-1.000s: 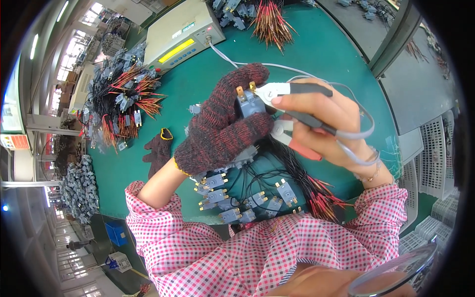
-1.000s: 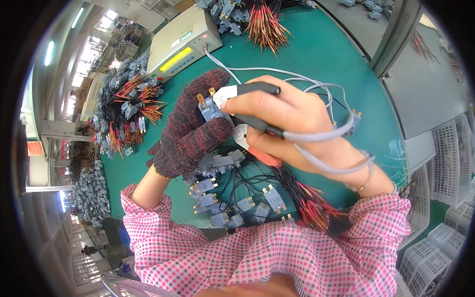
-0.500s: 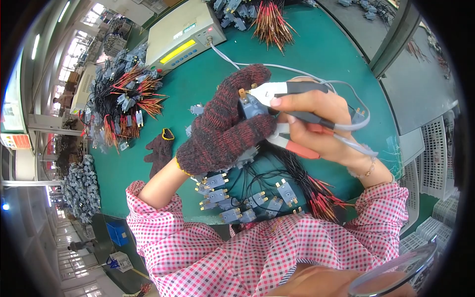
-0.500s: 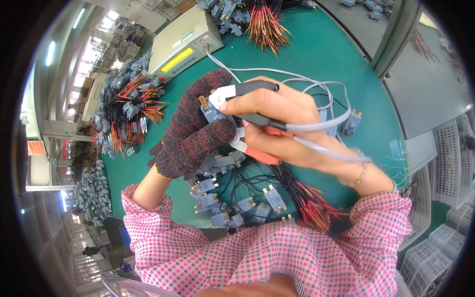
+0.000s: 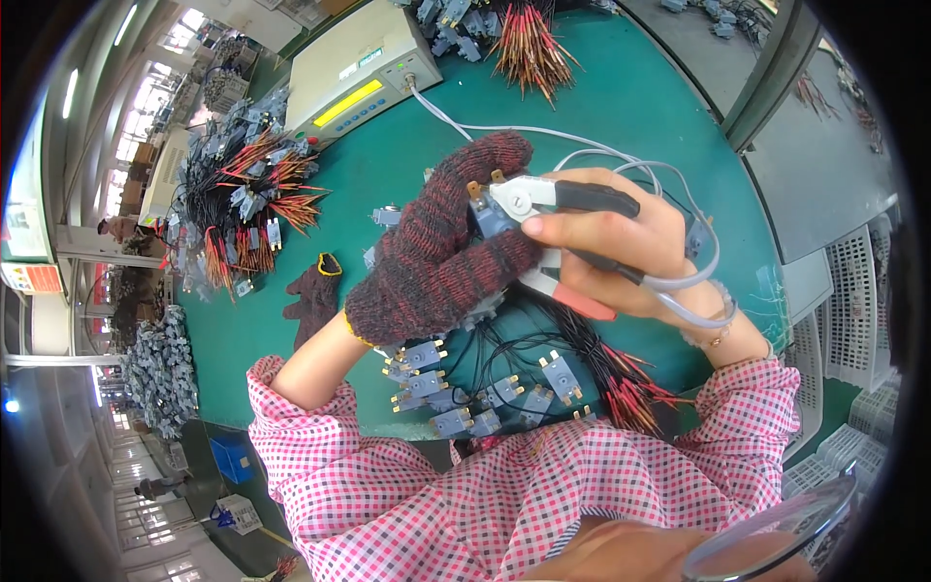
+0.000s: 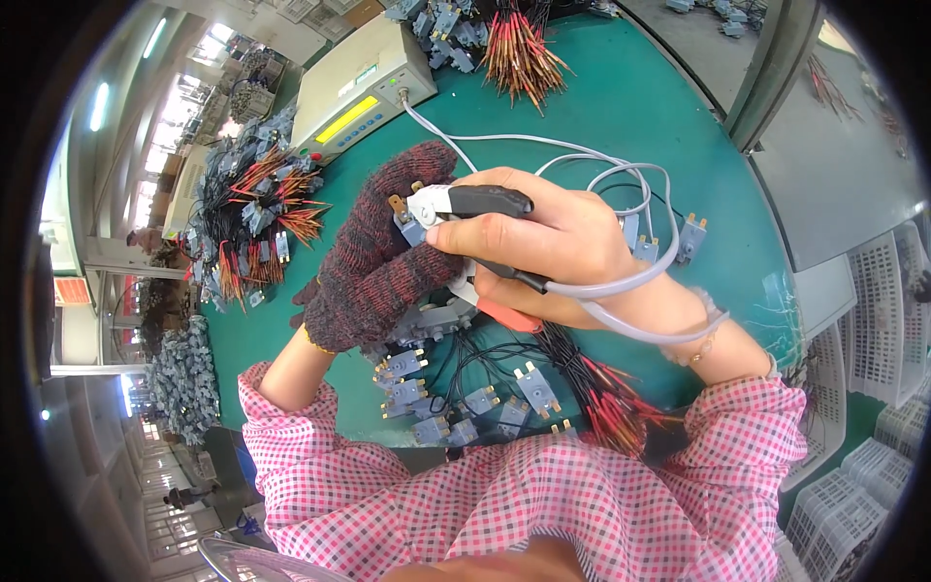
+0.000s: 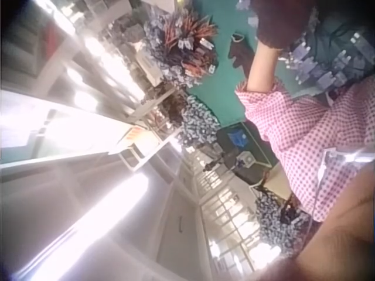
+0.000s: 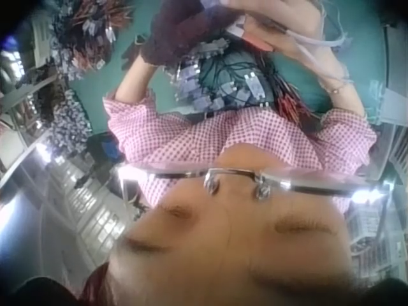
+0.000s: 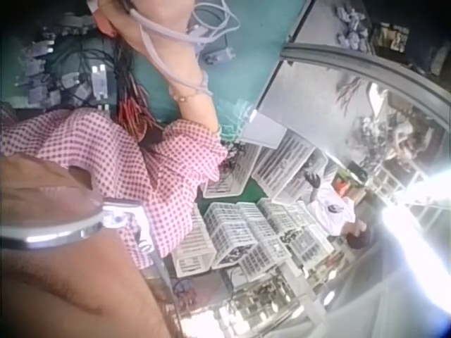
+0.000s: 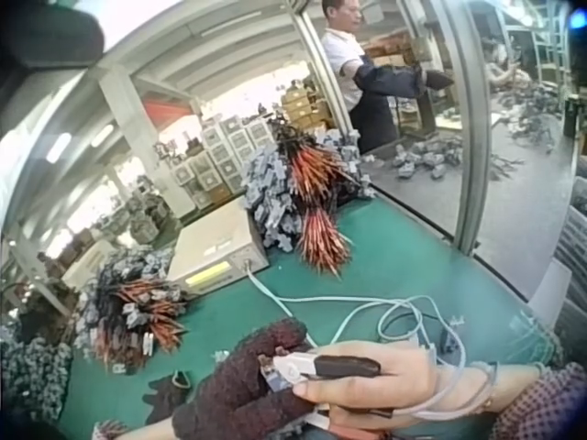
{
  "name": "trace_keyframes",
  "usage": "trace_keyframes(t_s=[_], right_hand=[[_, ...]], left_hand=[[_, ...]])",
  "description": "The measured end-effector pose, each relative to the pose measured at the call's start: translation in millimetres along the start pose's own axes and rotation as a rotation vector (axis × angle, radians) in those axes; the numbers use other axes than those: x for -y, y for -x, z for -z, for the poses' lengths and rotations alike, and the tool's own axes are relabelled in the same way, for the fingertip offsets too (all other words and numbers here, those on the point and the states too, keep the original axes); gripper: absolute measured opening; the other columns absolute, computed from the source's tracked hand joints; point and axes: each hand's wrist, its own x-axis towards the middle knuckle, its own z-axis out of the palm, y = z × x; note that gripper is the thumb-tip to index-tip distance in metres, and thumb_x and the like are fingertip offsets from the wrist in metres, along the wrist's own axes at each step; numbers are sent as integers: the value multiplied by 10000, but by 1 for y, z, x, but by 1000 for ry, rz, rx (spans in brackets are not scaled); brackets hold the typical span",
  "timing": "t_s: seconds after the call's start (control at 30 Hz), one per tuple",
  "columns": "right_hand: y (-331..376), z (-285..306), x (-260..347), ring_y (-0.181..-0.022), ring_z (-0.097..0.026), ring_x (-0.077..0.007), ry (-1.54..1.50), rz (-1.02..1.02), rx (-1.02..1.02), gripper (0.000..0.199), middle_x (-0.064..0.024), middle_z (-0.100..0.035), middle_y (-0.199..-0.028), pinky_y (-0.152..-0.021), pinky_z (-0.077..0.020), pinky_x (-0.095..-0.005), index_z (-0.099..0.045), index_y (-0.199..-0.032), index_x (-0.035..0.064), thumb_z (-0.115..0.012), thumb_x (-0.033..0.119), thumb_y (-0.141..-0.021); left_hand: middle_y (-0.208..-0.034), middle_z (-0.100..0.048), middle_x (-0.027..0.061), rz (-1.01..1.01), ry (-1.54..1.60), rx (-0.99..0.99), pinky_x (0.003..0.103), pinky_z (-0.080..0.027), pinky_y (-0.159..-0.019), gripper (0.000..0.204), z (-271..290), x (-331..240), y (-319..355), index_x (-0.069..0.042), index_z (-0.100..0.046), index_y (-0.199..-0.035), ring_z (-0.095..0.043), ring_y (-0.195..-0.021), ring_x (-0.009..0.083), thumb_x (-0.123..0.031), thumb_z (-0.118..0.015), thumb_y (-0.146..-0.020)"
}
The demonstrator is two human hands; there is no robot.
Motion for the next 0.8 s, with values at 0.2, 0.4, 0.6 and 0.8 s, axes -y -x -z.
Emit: trace_keyframes(t_s=[0.2,0.4,0.6,0.8], right_hand=[[-5,16,-8,-843,-664,-258,-16,9,15,303,-181,-614,-1072,-724,-533,-314,-625,-1064,18,-602,-23,-765],[-11,89,-9,-774,-621,-106,-164,-417,-353,214,-84,-646,-895,-653,-493,-205,-585,-1062,3,-600,63,-858],[-23,100,0,-713,-540,-58,145,-565,-299,131,-22,-601,-813,-643,-442,-197,-601,-956,-20,-623,34,-838],[-15,100,9,-739,-552,-72,58,-595,-317,134,-30,-591,-841,-662,-453,-210,-603,-969,-3,-616,42,-843]], left_hand=[[-1154,-518,81,-40,283,19,304,-454,-874,542,2,0,-2,-53,-405,-1333,-529,-1018,164,-79,-651,-850],[-948,-630,112,-140,-570,246,329,-488,-777,218,71,-12,-6,6,-614,-1008,-613,-866,203,-109,-641,-825],[-730,-619,118,307,-966,790,364,-508,-609,181,27,-58,-33,-80,-640,-862,-645,-686,268,-241,-565,-827],[-856,-641,152,-385,-1186,571,454,-500,-700,284,-60,-10,-117,-56,-628,-870,-639,-814,324,-323,-550,-815]])
